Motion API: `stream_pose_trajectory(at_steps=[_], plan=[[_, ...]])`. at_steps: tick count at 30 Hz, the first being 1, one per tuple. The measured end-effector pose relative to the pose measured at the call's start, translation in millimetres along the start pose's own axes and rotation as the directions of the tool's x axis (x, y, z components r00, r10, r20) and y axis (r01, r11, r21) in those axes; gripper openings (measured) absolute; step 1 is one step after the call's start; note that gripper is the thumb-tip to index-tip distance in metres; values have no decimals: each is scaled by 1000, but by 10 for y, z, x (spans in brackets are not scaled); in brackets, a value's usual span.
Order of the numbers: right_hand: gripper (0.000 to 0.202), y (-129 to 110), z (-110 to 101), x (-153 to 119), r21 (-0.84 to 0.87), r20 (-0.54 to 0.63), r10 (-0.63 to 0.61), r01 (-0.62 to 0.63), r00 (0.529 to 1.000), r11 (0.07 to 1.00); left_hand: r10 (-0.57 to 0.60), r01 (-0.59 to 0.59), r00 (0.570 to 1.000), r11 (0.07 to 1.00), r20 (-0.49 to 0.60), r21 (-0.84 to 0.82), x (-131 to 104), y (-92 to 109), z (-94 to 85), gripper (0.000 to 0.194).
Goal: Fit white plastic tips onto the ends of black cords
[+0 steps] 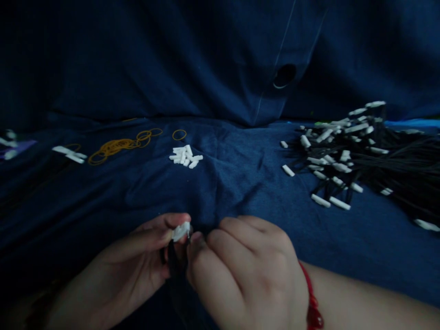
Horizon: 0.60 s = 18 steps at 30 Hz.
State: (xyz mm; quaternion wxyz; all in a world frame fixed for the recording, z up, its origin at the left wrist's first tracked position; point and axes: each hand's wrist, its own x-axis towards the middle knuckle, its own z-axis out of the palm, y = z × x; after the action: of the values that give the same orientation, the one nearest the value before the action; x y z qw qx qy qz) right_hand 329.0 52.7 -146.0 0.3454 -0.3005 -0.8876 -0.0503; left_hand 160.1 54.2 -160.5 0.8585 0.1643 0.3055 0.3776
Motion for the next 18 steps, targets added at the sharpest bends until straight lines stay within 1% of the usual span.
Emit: stream_pose_trajectory(at_steps=[3, 4, 5, 10, 15, 18], plan=[[29, -64, -29, 38, -156, -166, -23, -3, 986, 988, -8, 9, 998, 1000, 62, -23, -2, -5, -18, 21], [31, -77, -33, 43, -193, -204, -45, 5, 978, 981, -10, 12, 997, 999, 78, -29, -2, -7, -25, 21], [31, -85, -36, 45, -219, -209, -66, 19, 976, 976, -15, 18, 996, 999, 89, -32, -2, -9, -33, 21], [23, -80, -56, 43, -262, -111, -161, 127, 981, 957, -42, 47, 993, 998, 112, -46, -4, -8, -56, 21], [28, -96, -89, 79, -260, -134, -118, 80, 984, 962, -51, 57, 992, 997, 113, -45, -11, -5, -52, 22], [27, -99, -93, 98, -232, -110, -103, 75, 989, 970, -41, 47, 992, 998, 116, -48, -1, -8, -48, 23]])
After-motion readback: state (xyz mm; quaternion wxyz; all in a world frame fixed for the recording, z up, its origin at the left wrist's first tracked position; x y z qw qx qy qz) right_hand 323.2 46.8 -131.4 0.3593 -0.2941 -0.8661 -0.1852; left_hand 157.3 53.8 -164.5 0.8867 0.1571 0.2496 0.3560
